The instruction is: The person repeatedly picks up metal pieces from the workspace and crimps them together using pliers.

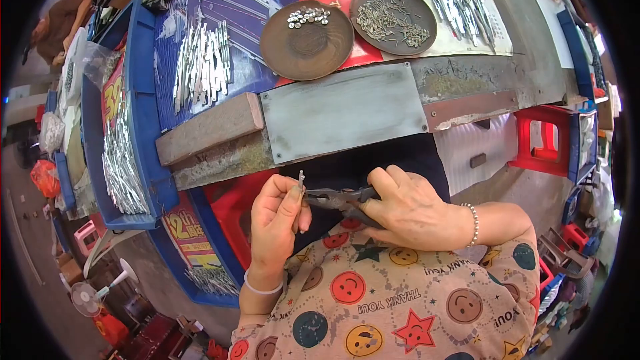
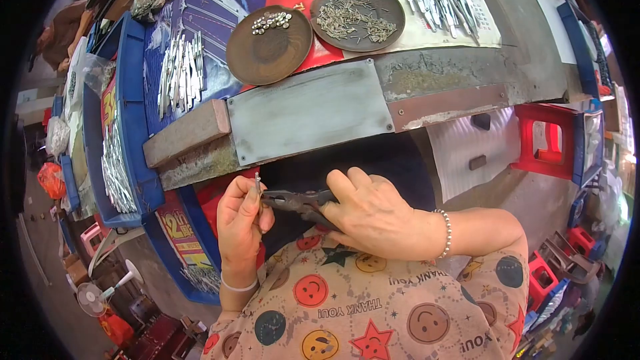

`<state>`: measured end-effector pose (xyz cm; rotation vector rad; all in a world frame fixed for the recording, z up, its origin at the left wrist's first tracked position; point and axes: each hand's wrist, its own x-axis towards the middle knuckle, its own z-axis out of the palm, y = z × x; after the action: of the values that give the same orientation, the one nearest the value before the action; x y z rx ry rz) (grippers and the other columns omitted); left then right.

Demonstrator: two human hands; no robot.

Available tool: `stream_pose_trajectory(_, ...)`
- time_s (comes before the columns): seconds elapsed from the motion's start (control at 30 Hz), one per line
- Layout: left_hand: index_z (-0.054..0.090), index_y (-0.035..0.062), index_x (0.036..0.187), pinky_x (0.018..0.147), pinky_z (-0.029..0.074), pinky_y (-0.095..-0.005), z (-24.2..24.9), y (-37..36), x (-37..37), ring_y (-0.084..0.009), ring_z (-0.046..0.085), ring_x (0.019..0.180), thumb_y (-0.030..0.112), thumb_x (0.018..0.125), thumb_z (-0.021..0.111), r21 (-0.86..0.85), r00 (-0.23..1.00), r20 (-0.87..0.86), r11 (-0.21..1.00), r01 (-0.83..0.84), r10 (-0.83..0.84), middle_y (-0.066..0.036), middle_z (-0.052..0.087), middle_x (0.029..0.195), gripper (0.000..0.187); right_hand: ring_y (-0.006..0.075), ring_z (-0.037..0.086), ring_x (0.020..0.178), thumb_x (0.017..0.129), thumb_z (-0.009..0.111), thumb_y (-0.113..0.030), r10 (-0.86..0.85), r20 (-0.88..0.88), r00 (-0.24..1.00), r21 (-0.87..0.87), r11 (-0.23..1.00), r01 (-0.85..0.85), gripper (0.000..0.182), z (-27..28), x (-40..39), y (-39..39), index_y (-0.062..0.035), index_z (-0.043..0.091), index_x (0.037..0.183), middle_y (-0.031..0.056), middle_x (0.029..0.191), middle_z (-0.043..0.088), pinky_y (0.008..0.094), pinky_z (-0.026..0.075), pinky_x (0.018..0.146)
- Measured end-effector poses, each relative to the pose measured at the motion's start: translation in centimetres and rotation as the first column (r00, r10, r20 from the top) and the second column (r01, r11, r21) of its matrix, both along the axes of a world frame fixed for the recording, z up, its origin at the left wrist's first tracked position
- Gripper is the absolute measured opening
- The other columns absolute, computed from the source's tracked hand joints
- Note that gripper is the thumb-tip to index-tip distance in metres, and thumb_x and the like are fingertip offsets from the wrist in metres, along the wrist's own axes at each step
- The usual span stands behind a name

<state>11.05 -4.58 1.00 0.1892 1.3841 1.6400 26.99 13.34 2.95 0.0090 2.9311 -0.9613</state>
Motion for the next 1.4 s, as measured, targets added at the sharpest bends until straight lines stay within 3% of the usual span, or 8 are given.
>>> stream_pose_trajectory(0.27, 0.055, 0.0034, 0.097, 0.047, 0.035, -0.0200, -0.1, -0.2, 0.1, -0.0056, 0.047, 0.053, 0.015, 0.099, 0.059, -0.029, 0.998, -0.055, 0.999, 0.033, -0.034, 0.000, 0.055, 0.080, 0.013, 0.0224, 0.050, 0.074, 0.061, 0.079, -0.024, 0.004, -0.029, 1.000, 0.104, 0.995, -0.001, 0.025, -0.1, -0.2, -0.3, -0.0061, 0.066, 0.072, 0.0096, 0.085, 0.041, 0.0289, 0.046, 0.052)
stream_pose_trajectory(0.57, 0.054, 0.0016, 0.093, 0.053, 0.040, -0.0195, -0.1, -0.2, -0.1, -0.0061, 0.050, 0.059, 0.011, 0.101, 0.055, -0.056, 0.985, -0.171, 0.998, 0.012, -0.022, -0.003, 0.056, 0.086, 0.012, 0.0247, 0.057, 0.082, 0.080, 0.071, -0.026, 0.151, 0.323, 0.934, -0.356, 0.934, -0.028, 0.030, 1.1, -1.3, 0.5, 0.0010, 0.069, 0.093, 0.0134, 0.084, 0.048, 0.0367, 0.048, 0.060)
stream_pose_trajectory(0.7, 0.054, 0.0023, 0.095, 0.054, 0.040, -0.0194, -0.3, -0.7, -0.1, -0.0055, 0.050, 0.059, 0.011, 0.101, 0.055, -0.061, 0.988, -0.148, 0.997, 0.040, -0.048, -0.001, 0.056, 0.078, 0.011, 0.0220, 0.056, 0.084, 0.088, 0.065, -0.033, 0.381, 0.263, 0.886, -0.946, 0.280, 0.161, 0.042, -1.6, -1.0, 1.0, -0.0038, 0.068, 0.118, 0.0112, 0.087, 0.055, 0.0364, 0.046, 0.082)
stream_pose_trajectory(0.73, 0.054, 0.0025, 0.095, 0.054, 0.040, -0.0194, -0.4, -1.2, -0.1, -0.0053, 0.050, 0.059, 0.011, 0.101, 0.055, -0.055, 0.990, -0.136, 0.998, 0.028, -0.035, -0.001, 0.056, 0.076, 0.010, 0.0223, 0.057, 0.089, 0.087, 0.066, -0.032, 0.377, 0.196, 0.905, -0.960, 0.262, 0.099, 0.043, -1.8, -1.2, 0.7, -0.0058, 0.067, 0.121, 0.0120, 0.092, 0.056, 0.0361, 0.047, 0.083)
stream_pose_trajectory(0.87, 0.053, 0.0045, 0.097, 0.052, 0.037, -0.0193, -1.2, -5.2, -0.8, -0.0050, 0.047, 0.056, 0.012, 0.101, 0.053, -0.100, 0.986, -0.121, 0.987, -0.128, 0.115, -0.001, 0.057, 0.075, 0.009, 0.0291, 0.059, 0.088, 0.081, 0.071, -0.028, 0.323, 0.363, 0.874, -0.684, 0.729, 0.014, 0.047, 0.7, -1.3, 0.9, -0.0065, 0.066, 0.123, 0.0172, 0.103, 0.054, 0.0353, 0.049, 0.080)
stream_pose_trajectory(0.97, 0.054, 0.0049, 0.098, 0.059, 0.044, -0.0204, -2.0, -11.9, -1.7, -0.0061, 0.054, 0.065, 0.013, 0.101, 0.054, -0.192, 0.860, -0.381, 0.881, -0.433, 0.340, 0.000, 0.059, 0.078, 0.008, 0.0382, 0.060, 0.083, 0.076, 0.073, -0.021, 0.224, 0.406, 0.886, -0.526, 0.850, 0.026, 0.038, 0.5, -0.8, -0.1, -0.0013, 0.068, 0.108, 0.0216, 0.102, 0.052, 0.0413, 0.050, 0.072)
stream_pose_trajectory(1.13, 0.059, 0.0020, 0.097, 0.069, 0.046, -0.0237, -5.7, -28.3, -2.9, -0.0077, 0.056, 0.075, 0.013, 0.098, 0.058, -0.341, 0.477, -0.868, 0.533, -0.775, 0.137, 0.000, 0.060, 0.080, 0.011, 0.0412, 0.060, 0.083, 0.075, 0.067, -0.012, 0.226, 0.311, 0.923, -0.468, 0.882, -0.058, 0.026, 0.4, -3.0, -2.6, 0.0029, 0.066, 0.097, 0.0234, 0.105, 0.053, 0.0423, 0.050, 0.073)
stream_pose_trajectory(1.4, 0.067, 0.0013, 0.092, 0.071, 0.047, -0.0258, -10.1, -42.5, 1.2, -0.0089, 0.057, 0.075, 0.012, 0.092, 0.065, -0.463, 0.477, -0.878, 0.175, -0.869, 0.046, -0.001, 0.065, 0.082, 0.011, 0.0397, 0.060, 0.079, 0.077, 0.070, -0.013, 0.209, 0.277, 0.938, -0.478, 0.877, -0.055, 0.027, 0.3, -4.8, -5.3, 0.0018, 0.069, 0.100, 0.0215, 0.099, 0.054, 0.0429, 0.050, 0.073)
